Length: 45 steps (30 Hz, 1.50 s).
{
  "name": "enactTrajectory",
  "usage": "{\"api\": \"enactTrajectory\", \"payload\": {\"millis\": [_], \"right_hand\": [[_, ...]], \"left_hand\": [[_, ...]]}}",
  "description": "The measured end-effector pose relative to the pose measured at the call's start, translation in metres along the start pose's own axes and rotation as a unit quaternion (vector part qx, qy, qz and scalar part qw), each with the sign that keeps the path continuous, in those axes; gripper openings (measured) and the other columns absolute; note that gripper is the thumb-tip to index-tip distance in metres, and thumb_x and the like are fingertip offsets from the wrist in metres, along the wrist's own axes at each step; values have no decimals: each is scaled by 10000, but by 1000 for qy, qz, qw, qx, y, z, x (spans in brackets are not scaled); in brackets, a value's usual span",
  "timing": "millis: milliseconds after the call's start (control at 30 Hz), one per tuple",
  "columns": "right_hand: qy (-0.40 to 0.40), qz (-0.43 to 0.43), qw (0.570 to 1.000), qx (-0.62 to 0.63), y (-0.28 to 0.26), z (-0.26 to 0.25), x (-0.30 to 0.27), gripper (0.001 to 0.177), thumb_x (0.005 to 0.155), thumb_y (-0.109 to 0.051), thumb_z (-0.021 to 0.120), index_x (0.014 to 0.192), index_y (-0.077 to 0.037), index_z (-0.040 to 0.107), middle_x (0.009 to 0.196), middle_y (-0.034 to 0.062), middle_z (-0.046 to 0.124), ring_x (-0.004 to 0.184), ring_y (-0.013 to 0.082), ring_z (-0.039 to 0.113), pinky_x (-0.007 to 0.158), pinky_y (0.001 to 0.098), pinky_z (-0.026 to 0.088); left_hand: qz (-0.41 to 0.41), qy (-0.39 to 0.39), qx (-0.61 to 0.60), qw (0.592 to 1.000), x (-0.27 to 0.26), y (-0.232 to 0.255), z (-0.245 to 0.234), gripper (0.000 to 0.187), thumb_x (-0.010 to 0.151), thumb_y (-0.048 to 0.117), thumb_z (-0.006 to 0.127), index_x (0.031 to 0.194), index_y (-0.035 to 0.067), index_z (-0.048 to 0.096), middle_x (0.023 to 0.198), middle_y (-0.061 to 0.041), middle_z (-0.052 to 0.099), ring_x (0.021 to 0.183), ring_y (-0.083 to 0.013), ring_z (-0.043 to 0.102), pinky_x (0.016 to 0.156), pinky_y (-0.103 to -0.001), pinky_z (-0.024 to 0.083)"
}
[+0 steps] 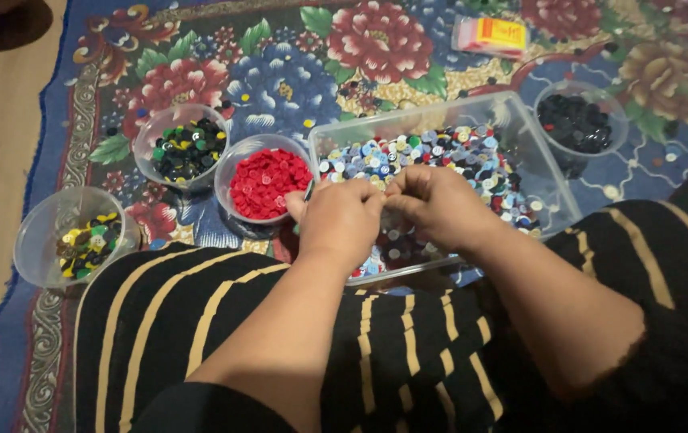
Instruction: Sorting red buttons from a large mixed container into a smaller dedicated container.
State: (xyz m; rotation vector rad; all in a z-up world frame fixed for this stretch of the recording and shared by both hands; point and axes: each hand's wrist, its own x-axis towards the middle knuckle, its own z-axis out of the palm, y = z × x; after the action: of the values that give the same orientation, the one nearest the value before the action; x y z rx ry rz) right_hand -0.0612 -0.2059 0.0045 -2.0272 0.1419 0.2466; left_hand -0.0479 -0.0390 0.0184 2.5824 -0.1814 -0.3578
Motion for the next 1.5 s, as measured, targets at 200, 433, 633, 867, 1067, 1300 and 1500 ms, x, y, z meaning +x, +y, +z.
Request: {"api": "enactTrajectory", "payload": {"millis": [200, 433, 633, 867, 1067, 1300, 1500], "right_hand": [[17, 23, 999, 23, -17, -10, -15, 44, 931, -76, 717, 946, -44, 742, 666, 144, 750, 501, 180, 671, 479, 278, 541], [-14, 84, 982, -169, -41, -40, -34, 242, 879, -157, 770, 1112, -93, 789, 1005, 132, 816, 821, 262, 807, 752, 396, 607], [-73, 93, 956, -269, -35, -64, -33, 310, 881, -184, 745, 1178, -104, 784, 1147, 139, 811, 1024, 351, 777, 911, 459, 581], [-141, 180, 906, -356, -29, -58, -35, 257, 947, -244, 700, 1181, -205, 800, 1107, 75, 821, 1064, 282, 768, 943, 407, 563], [-236, 208, 887, -339, -36, -40, -22, 367, 999, -345, 642, 1292, -156, 756, 1148, 119, 800, 1080, 291, 762, 935, 421, 559], [-273, 179, 900, -289, -25, -41, -18, 322, 1007, -253, 588, 1217, -125, 795, 1084, 148, 812, 1079, 321, 758, 977, 424, 544], [-222, 45, 943, -245, -50, -25, -29, 302, 953, -68, 586, 1181, -86, 783, 1169, 213, 771, 1179, 410, 697, 1050, 507, 512]], "left_hand": [[14, 21, -11, 1000, 1, 3, -1, 357, 974, 456, 422, 1024, 345, 757, 1069, 75, 779, 1232, -191, 592, 1192, -538, 148], [-95, 189, 107, 971, 16, -28, -42, 277, 1013, 362, 481, 998, 275, 744, 1002, -2, 774, 1148, -258, 647, 1112, -596, 245], [-195, 207, 135, 949, 16, -56, -70, 307, 1048, 319, 469, 1052, 207, 755, 1072, -49, 793, 1145, -327, 684, 1074, -599, 251], [-278, 162, 105, 941, 20, -56, -75, 398, 1006, 183, 405, 1119, 138, 784, 1147, -75, 784, 1167, -348, 698, 1076, -588, 290], [-286, 119, 107, 945, 15, -48, -82, 392, 982, 160, 427, 1154, 116, 776, 1178, -94, 770, 1197, -363, 679, 1083, -591, 335], [-285, 100, 119, 946, 17, -45, -81, 335, 995, 199, 499, 1193, 129, 759, 1193, -74, 760, 1203, -347, 669, 1056, -544, 315], [-78, 215, 150, 962, 22, -43, -38, 177, 947, 258, 654, 1001, 198, 811, 1008, -78, 796, 1097, -362, 699, 1017, -576, 342]]}}
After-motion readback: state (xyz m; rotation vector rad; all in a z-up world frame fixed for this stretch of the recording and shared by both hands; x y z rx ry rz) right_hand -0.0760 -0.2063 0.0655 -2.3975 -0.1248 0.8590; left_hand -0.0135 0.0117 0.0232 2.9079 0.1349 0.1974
